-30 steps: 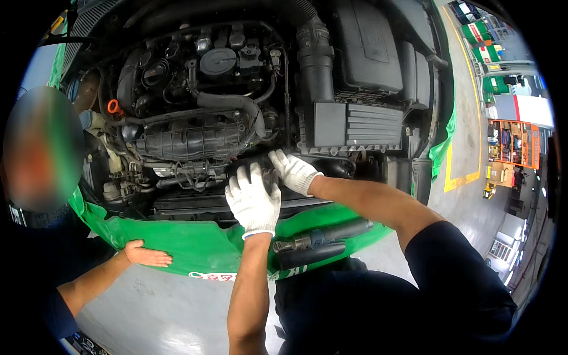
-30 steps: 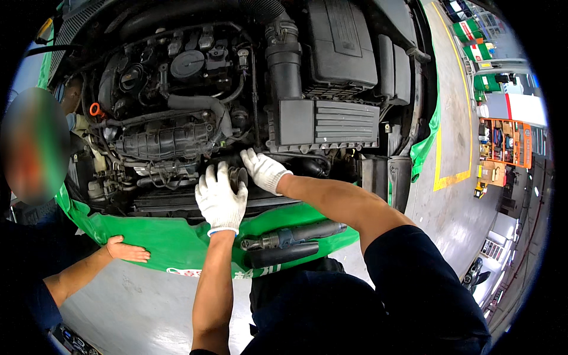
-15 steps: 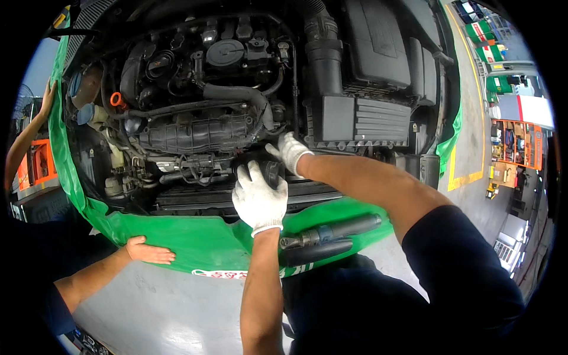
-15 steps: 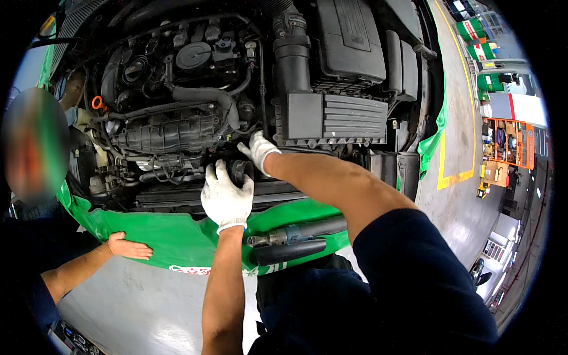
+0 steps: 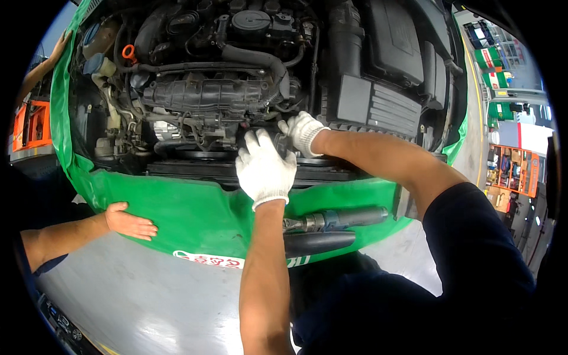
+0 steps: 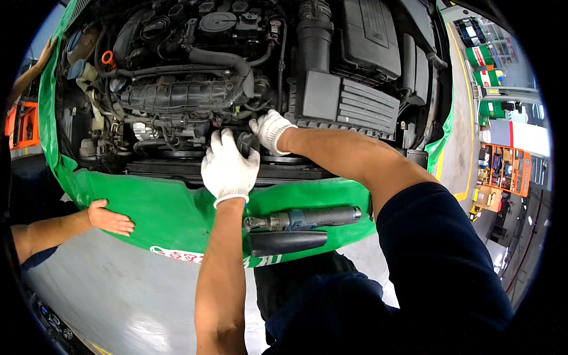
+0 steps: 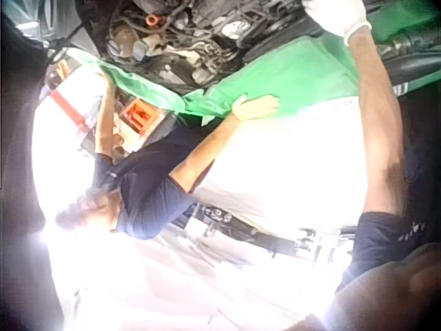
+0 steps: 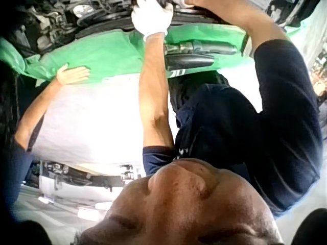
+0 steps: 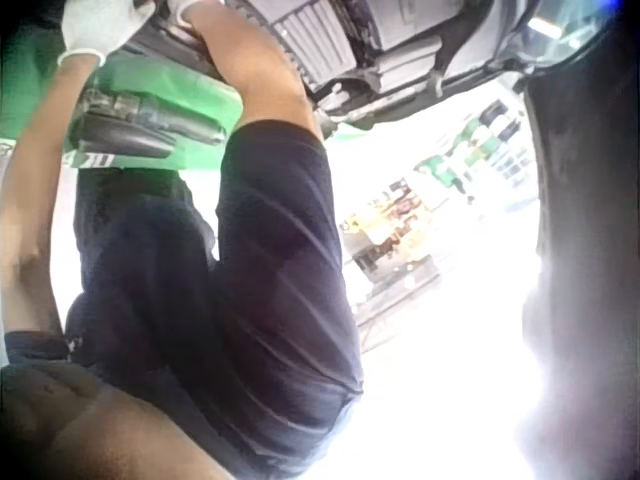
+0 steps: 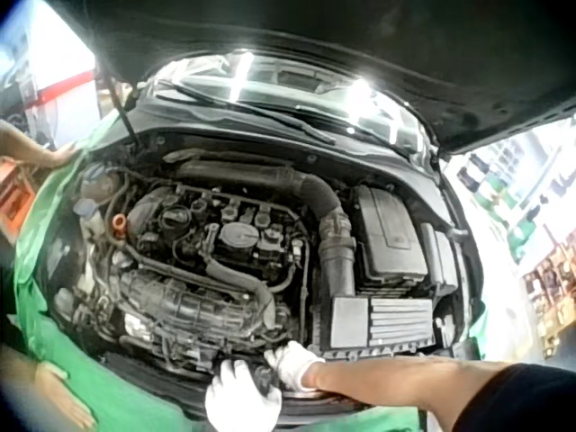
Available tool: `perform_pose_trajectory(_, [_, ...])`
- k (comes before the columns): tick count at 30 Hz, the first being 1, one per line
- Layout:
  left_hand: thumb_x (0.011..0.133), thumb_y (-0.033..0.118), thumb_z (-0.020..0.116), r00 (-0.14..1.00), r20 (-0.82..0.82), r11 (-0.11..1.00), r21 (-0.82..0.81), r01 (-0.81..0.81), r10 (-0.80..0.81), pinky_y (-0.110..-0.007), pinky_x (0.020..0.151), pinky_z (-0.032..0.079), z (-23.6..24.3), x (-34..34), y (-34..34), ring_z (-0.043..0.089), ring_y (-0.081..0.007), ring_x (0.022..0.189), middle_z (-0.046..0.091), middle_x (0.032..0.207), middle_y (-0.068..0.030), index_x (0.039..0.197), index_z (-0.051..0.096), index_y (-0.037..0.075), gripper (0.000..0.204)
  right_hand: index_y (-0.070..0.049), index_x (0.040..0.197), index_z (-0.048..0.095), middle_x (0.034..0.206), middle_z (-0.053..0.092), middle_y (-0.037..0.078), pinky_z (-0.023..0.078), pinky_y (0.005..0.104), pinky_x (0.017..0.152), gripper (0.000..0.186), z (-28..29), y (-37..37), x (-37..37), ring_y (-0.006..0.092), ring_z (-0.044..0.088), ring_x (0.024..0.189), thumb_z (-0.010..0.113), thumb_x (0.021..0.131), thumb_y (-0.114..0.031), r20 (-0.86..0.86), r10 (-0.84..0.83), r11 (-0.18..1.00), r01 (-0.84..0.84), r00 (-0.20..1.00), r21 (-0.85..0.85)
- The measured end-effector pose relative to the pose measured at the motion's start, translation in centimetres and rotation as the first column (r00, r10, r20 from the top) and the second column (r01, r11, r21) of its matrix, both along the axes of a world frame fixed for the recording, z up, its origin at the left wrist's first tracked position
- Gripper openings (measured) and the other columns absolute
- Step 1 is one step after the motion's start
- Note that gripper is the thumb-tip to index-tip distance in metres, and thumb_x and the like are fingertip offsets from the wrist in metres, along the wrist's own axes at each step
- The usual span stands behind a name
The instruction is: The person removes a plastic cover from the engine bay, then uses a screwdriver to loosen and remove a black rubber hose. The person places the removed parts on a nearby tool cart.
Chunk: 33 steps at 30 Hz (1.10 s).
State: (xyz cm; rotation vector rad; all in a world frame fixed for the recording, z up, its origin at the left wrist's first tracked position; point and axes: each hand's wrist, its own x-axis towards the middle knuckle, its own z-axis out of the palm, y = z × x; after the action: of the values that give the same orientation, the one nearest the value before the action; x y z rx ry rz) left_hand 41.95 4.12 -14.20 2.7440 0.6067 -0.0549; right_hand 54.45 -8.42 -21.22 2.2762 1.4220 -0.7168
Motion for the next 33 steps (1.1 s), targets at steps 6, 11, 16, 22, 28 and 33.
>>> perform_pose_trajectory(6, [0.083,0.043,0.077,1.0,0.026,1.0,0.022,-0.008,0.007,-0.048,0.097,0.056,-0.7,-0.4,-0.2,0.07,-0.038,0.112,0.061,0.142,-0.0199,0.136,0.057,0.007,0.067,-0.001,0.124,0.071,0.109,0.077,0.016,0.059,0.0415,0.09,0.071,-0.9,1.3,1.7,0.0322,0.075,0.105,0.094,0.066,-0.035,-0.057,0.044,0.995,-0.048,0.997,-0.087])
perform_pose_trajectory(11, [0.086,0.048,0.075,0.998,-0.052,1.0,0.01,-0.019,0.019,-0.046,0.095,0.056,0.0,-0.1,-0.6,0.071,-0.035,0.109,0.063,0.14,-0.0169,0.133,0.059,0.006,0.065,-0.006,0.121,0.073,0.11,0.077,0.015,0.058,0.0414,0.09,0.074,-1.5,2.0,2.9,0.0342,0.074,0.105,0.098,0.057,-0.033,-0.129,0.059,0.981,-0.081,0.99,-0.176])
perform_pose_trajectory(16, [0.091,0.05,0.07,1.0,-0.026,1.0,0.022,0.008,-0.008,-0.047,0.094,0.057,-0.4,-0.1,-0.7,0.073,-0.0373,0.108,0.066,0.136,-0.0192,0.132,0.063,0.005,0.062,-0.005,0.119,0.076,0.11,0.078,0.014,0.059,0.0425,0.088,0.068,-1.2,2.1,2.8,0.0342,0.075,0.105,0.096,0.062,-0.036,-0.125,0.085,0.973,-0.11,0.988,-0.203])
perform_pose_trajectory(22, [0.089,0.043,0.073,1.0,0.015,1.0,-0.002,0.0,0.0,-0.046,0.092,0.057,-0.7,-0.2,-0.7,0.073,-0.0347,0.108,0.07,0.13,-0.0141,0.126,0.068,0.008,0.052,-0.001,0.102,0.081,0.098,0.079,0.015,0.06,0.0439,0.081,0.053,1.0,2.3,2.8,0.0343,0.076,0.097,0.096,0.065,-0.035,-0.135,0.072,0.977,-0.097,0.988,-0.191])
perform_pose_trajectory(28, [0.085,0.032,0.076,0.992,0.128,1.0,-0.011,0.004,-0.003,-0.046,0.092,0.057,-1.9,-0.3,-0.6,0.07,-0.0314,0.113,0.07,0.13,-0.0108,0.124,0.069,0.011,0.045,-0.003,0.103,0.081,0.097,0.079,0.014,0.06,0.0428,0.082,0.054,0.8,2.8,3.3,0.0328,0.076,0.096,0.096,0.065,-0.038,-0.166,0.075,0.969,-0.111,0.983,-0.22])
perform_pose_trajectory(33, [0.082,0.026,0.074,0.988,0.149,0.999,0.002,0.033,-0.033,-0.042,0.097,0.056,-1.4,-0.3,-0.2,0.068,-0.0302,0.117,0.07,0.131,-0.007,0.124,0.068,0.013,0.044,-0.001,0.109,0.079,0.105,0.078,0.015,0.061,0.0411,0.085,0.063,0.2,3.4,3.8,0.0316,0.075,0.102,0.096,0.064,-0.042,-0.189,0.079,0.957,-0.128,0.979,-0.262])
